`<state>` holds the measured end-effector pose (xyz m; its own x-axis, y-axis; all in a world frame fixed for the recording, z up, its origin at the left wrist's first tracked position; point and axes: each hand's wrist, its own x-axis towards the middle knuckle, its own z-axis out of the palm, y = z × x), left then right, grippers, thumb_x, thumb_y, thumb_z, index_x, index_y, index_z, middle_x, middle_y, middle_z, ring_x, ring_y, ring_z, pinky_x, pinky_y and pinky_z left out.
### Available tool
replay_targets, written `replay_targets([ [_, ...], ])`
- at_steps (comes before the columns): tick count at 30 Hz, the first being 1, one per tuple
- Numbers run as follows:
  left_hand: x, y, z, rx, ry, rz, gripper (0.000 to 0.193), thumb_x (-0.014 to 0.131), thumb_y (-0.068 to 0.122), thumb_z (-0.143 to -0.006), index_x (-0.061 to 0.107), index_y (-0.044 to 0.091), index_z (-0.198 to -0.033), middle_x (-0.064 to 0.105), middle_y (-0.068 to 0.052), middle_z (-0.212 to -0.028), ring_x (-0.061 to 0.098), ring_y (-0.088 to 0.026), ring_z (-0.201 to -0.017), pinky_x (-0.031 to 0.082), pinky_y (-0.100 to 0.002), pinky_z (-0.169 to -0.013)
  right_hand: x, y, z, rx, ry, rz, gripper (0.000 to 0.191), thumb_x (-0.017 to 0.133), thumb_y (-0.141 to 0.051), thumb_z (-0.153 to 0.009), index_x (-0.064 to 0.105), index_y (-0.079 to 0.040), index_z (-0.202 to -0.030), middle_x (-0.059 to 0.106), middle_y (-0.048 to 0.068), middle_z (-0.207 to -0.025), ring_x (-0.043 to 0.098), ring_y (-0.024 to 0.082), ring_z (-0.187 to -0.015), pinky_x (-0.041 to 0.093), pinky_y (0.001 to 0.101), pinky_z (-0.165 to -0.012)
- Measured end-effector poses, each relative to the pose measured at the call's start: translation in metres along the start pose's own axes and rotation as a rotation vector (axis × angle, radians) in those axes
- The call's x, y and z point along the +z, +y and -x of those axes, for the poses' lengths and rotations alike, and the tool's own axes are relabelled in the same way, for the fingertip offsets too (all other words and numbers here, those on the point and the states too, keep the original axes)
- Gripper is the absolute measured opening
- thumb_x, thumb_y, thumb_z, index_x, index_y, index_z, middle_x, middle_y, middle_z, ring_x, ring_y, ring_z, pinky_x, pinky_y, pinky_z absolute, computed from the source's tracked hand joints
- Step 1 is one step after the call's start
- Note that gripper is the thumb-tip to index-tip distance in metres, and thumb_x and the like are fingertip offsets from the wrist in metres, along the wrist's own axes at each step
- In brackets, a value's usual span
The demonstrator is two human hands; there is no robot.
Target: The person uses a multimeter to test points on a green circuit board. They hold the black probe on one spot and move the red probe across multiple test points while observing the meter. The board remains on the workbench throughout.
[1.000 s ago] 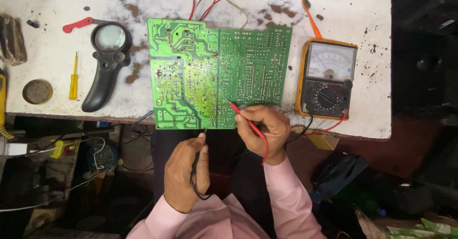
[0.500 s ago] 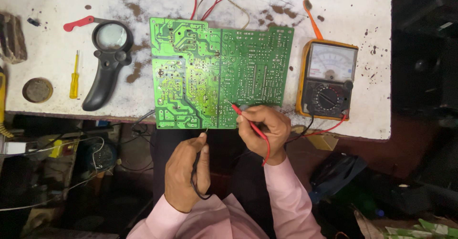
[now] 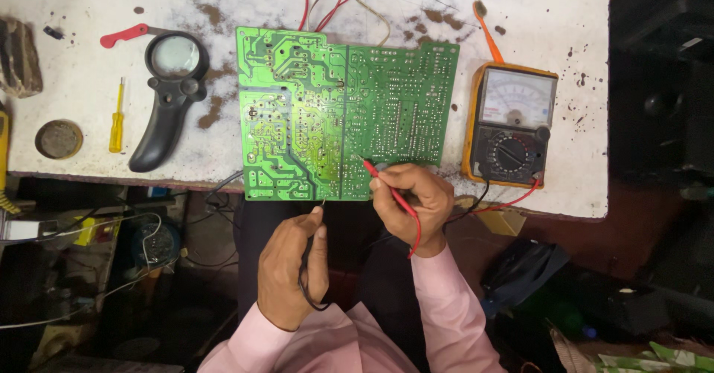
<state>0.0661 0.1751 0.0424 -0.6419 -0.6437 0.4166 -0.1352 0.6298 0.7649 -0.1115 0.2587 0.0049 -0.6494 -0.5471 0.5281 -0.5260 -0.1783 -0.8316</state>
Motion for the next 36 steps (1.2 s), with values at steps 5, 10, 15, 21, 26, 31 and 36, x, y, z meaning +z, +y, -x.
replay_targets([
  [5,0.0,-0.001,0.001,0.009,0.006,-0.002,0.015,0.064,-0.008,-0.091,0.063,-0.007,-0.106,0.071,-0.022,-0.099,0.071,-0.037,-0.087,0.056,-0.039,-0.075,-0.001,0.005,0.003,0.021,-0.001,-0.034,0.014,0.076,0.008,-0.087,0.068,0.0,-0.094,0.075,0.011,-0.091,0.069,0.008,-0.07,0.055,0.0212,-0.059],
  [10,0.004,-0.005,0.003,0.031,0.067,0.01,0.012,0.065,-0.008,-0.092,0.064,-0.005,-0.104,0.071,-0.021,-0.101,0.072,-0.037,-0.089,0.058,-0.039,-0.079,-0.009,0.025,0.02,-0.056,0.027,0.062,0.013,0.076,0.007,-0.088,0.067,-0.001,-0.094,0.073,0.011,-0.095,0.069,0.014,-0.077,0.056,0.0262,-0.068],
  [15,-0.004,-0.009,0.004,0.138,0.123,-0.019,0.012,0.067,-0.002,-0.092,0.065,-0.003,-0.104,0.067,-0.02,-0.094,0.066,-0.039,-0.085,0.055,-0.045,-0.077,-0.007,0.042,0.03,0.094,0.023,-0.163,0.012,0.07,0.001,-0.1,0.061,0.0,-0.108,0.071,0.017,-0.104,0.069,0.015,-0.072,0.059,0.0277,-0.066],
  [21,-0.025,0.0,0.005,0.078,0.055,0.047,0.015,0.065,-0.001,-0.097,0.062,-0.004,-0.111,0.061,-0.015,-0.089,0.063,-0.034,-0.083,0.051,-0.042,-0.077,-0.007,0.042,0.03,0.123,-0.005,-0.238,0.014,0.066,0.002,-0.11,0.058,0.008,-0.119,0.07,0.016,-0.096,0.068,0.015,-0.074,0.057,0.0252,-0.07],
  [26,-0.019,-0.006,0.004,0.113,0.063,0.028,0.015,0.065,-0.001,-0.095,0.062,-0.005,-0.109,0.06,-0.016,-0.087,0.061,-0.035,-0.08,0.05,-0.043,-0.074,-0.001,0.036,0.023,0.049,0.062,-0.125,0.014,0.068,0.007,-0.107,0.061,0.007,-0.119,0.068,0.016,-0.106,0.068,0.016,-0.077,0.055,0.0264,-0.066],
  [31,0.001,-0.014,0.001,0.109,0.058,-0.027,0.004,0.066,-0.002,-0.096,0.066,0.001,-0.094,0.062,-0.016,-0.079,0.061,-0.038,-0.074,0.048,-0.048,-0.069,0.001,0.036,0.017,-0.007,0.152,-0.006,0.019,0.067,0.0,-0.103,0.069,0.001,-0.122,0.071,0.011,-0.102,0.063,0.011,-0.067,0.053,0.0233,-0.064],
  [36,0.005,-0.004,-0.001,0.065,0.088,0.042,0.014,0.065,-0.004,-0.091,0.066,-0.005,-0.106,0.069,-0.02,-0.098,0.069,-0.037,-0.087,0.055,-0.041,-0.076,-0.008,0.024,0.021,0.079,0.102,-0.047,0.02,0.065,-0.001,-0.1,0.069,0.004,-0.119,0.072,0.016,-0.103,0.07,0.015,-0.073,0.054,0.0227,-0.059],
])
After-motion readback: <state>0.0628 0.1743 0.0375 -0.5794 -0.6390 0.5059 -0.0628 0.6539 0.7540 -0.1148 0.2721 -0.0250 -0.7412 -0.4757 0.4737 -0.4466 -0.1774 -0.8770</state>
